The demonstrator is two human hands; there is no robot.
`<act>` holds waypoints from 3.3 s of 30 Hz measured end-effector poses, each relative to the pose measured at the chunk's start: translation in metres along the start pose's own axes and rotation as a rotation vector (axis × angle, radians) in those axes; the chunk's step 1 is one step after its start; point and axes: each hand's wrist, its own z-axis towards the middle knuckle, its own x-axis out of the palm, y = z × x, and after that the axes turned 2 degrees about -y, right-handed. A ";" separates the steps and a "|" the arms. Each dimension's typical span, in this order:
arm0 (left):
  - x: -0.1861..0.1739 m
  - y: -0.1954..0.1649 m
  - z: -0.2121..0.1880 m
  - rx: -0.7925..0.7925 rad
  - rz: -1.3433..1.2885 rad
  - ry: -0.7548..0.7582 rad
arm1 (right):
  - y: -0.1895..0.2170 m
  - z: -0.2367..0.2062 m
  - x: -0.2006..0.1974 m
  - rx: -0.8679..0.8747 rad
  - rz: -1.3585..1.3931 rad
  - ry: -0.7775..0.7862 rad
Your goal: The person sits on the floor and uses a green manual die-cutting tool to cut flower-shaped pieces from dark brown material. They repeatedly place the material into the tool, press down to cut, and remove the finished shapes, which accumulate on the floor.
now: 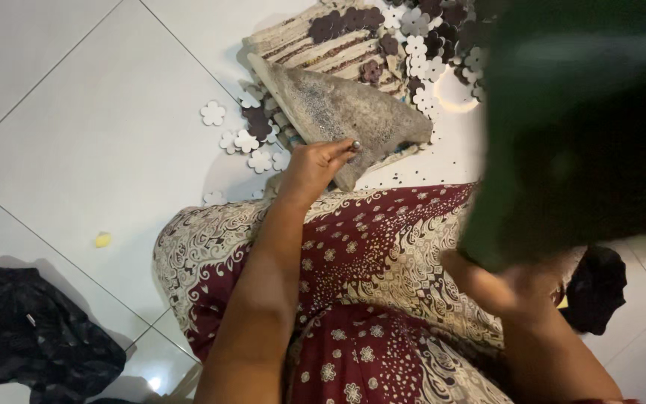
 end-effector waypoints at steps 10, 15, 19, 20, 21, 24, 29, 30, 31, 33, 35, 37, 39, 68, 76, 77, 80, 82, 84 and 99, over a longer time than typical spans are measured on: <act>-0.010 -0.003 -0.005 0.151 0.179 -0.027 | -0.028 0.002 0.048 0.781 -0.600 0.371; -0.010 -0.013 -0.001 0.175 0.236 -0.064 | -0.012 0.012 0.030 0.507 -0.428 0.284; 0.000 -0.005 0.005 0.165 0.081 -0.052 | -0.007 -0.007 0.005 0.142 -0.155 0.124; 0.002 -0.002 0.006 0.173 0.054 -0.072 | -0.011 -0.010 0.003 0.025 -0.118 0.079; 0.003 0.001 0.006 0.140 0.066 -0.054 | -0.014 -0.011 0.002 -0.092 -0.087 0.032; 0.002 0.007 0.005 0.155 0.024 -0.039 | -0.030 -0.005 0.016 0.096 -0.647 0.319; -0.008 0.004 0.004 0.294 0.300 -0.055 | -0.037 0.010 0.041 0.527 -0.761 0.408; -0.007 0.001 0.007 0.273 0.269 -0.059 | -0.037 0.016 0.040 0.573 -0.688 0.385; -0.010 -0.001 0.008 0.244 0.253 -0.060 | -0.038 0.019 0.038 0.621 -0.596 0.363; -0.004 -0.005 0.001 0.205 0.169 -0.072 | -0.048 0.027 0.040 0.586 -0.576 0.265; -0.005 -0.008 0.007 0.231 0.086 -0.128 | -0.070 0.045 0.045 0.560 -0.590 0.202; -0.004 -0.010 0.007 0.181 -0.151 -0.113 | -0.091 0.059 0.042 0.588 -0.660 0.194; -0.003 -0.011 0.009 0.149 -0.314 -0.094 | -0.108 0.068 0.041 0.417 -0.867 0.261; 0.010 -0.015 0.068 0.165 -0.767 0.065 | -0.159 0.062 0.077 0.673 0.318 -0.190; -0.010 -0.020 0.076 0.184 -0.705 -0.045 | -0.158 0.067 0.074 0.701 0.373 -0.200; -0.014 -0.020 0.078 0.190 -0.666 -0.084 | -0.155 0.069 0.073 0.736 0.352 -0.195; -0.030 -0.016 0.081 0.249 -0.658 -0.218 | -0.142 0.079 0.062 0.763 0.300 -0.190; -0.042 -0.014 0.081 0.333 -0.649 -0.298 | -0.134 0.092 0.050 0.671 0.296 -0.194; -0.056 -0.011 0.079 0.368 -0.658 -0.351 | -0.130 0.108 0.038 0.629 0.267 -0.285; -0.091 -0.005 0.077 0.294 -0.752 -0.489 | -0.176 0.058 0.233 -0.245 -0.648 0.581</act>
